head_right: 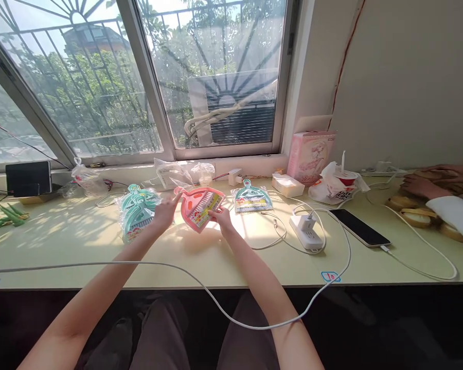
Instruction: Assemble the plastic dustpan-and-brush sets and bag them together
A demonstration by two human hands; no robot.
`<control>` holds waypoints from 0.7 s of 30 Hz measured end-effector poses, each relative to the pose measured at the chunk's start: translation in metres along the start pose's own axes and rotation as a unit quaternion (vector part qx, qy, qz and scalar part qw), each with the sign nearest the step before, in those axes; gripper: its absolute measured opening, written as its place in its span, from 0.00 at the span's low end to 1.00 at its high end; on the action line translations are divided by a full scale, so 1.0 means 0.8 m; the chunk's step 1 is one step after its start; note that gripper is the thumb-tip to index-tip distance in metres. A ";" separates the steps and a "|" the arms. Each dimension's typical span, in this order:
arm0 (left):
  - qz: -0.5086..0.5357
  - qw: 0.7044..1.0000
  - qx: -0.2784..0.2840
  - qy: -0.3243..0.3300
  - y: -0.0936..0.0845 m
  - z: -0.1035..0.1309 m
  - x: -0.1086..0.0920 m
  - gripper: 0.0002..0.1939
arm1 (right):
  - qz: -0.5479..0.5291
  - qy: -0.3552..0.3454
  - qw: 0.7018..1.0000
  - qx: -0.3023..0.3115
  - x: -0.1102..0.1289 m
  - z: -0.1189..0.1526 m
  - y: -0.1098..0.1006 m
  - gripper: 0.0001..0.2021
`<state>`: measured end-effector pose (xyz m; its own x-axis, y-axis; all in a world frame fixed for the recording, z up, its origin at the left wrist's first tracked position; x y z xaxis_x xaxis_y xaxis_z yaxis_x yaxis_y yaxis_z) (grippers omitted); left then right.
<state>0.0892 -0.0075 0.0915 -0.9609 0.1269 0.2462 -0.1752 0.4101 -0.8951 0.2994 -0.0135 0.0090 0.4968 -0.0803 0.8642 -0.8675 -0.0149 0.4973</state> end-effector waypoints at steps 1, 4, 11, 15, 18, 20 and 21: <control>0.000 1.000 -0.004 0.001 -0.002 -0.002 0.000 0.38 | -0.009 -0.004 1.000 -0.002 0.001 0.000 0.000 0.21; -0.004 0.999 -0.027 0.017 -0.011 -0.003 -0.005 0.40 | -0.011 -0.011 1.000 0.002 0.004 0.000 0.000 0.21; 0.020 0.990 -0.085 0.110 -0.029 0.007 -0.047 0.42 | 0.004 -0.018 1.000 -0.025 -0.006 0.002 0.005 0.20; 0.078 0.978 -0.143 0.133 -0.017 0.005 -0.049 0.36 | -0.024 -0.037 0.999 -0.021 -0.004 0.005 0.007 0.19; 0.154 0.960 -0.205 0.113 -0.004 0.002 -0.037 0.31 | -0.032 -0.045 0.998 -0.009 0.004 0.005 0.005 0.18; 0.202 0.941 -0.242 0.123 0.000 0.002 -0.030 0.28 | -0.030 -0.038 0.999 0.007 0.009 0.004 0.003 0.18; 0.217 0.932 -0.253 0.144 0.001 0.002 -0.029 0.27 | -0.028 -0.035 0.999 0.013 0.012 0.003 0.002 0.18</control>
Point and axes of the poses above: each hand's wrist, its own z-axis away from the middle knuckle, its own y-axis out of the palm, x = y × z, the point moved 4 cm from there along -z, towards the middle knuckle
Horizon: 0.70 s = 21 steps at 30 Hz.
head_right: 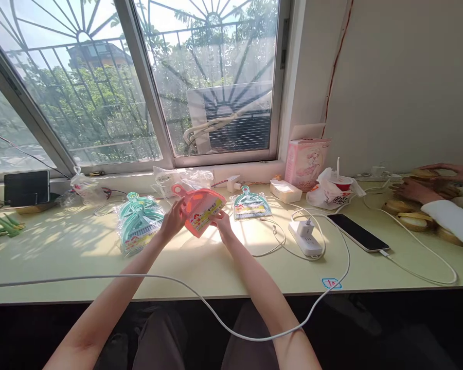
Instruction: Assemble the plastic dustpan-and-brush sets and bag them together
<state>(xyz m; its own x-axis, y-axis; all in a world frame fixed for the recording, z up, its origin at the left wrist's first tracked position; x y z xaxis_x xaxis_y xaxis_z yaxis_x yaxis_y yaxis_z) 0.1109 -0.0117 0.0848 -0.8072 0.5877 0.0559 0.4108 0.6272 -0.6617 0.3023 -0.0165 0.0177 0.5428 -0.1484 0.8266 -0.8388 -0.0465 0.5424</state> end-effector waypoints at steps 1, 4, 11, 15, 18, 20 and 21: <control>0.016 1.000 -0.001 0.026 -0.001 0.001 0.000 0.26 | 0.000 0.001 1.000 0.003 0.002 -0.001 -0.001 0.19; 0.038 0.993 0.031 0.105 -0.003 0.007 -0.004 0.22 | -0.005 -0.005 1.000 -0.004 0.007 -0.003 -0.004 0.20; 0.032 0.992 -0.061 -0.105 -0.008 0.035 0.014 0.24 | -0.035 -0.005 0.999 -0.010 0.002 -0.005 -0.004 0.20; 0.217 0.914 -0.078 -0.335 -0.003 0.018 0.043 0.29 | -0.031 0.001 1.000 0.004 0.001 -0.002 -0.001 0.19; 0.500 0.797 0.027 -0.338 0.015 -0.006 0.031 0.39 | -0.014 0.010 0.999 0.028 0.000 0.001 0.004 0.17; 0.627 0.710 0.054 -0.315 0.024 -0.016 0.009 0.47 | 0.001 0.019 0.999 0.048 -0.002 0.003 0.007 0.16; 0.670 0.673 0.059 -0.306 0.028 -0.018 -0.005 0.49 | 0.007 0.024 0.998 0.055 -0.003 0.003 0.009 0.15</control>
<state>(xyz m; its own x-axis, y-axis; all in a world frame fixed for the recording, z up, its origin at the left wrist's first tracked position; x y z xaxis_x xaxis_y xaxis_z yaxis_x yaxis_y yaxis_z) 0.1293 0.0073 0.0806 0.2170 0.2409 -0.9460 0.9368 -0.3238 0.1324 0.2949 -0.0190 0.0191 0.5307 -0.1027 0.8413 -0.8441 -0.1538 0.5137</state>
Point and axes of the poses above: each hand's wrist, its own z-axis away from the middle knuckle, its own y-axis out of the palm, x = y × z, the point moved 4 cm from there along -z, towards the middle knuckle
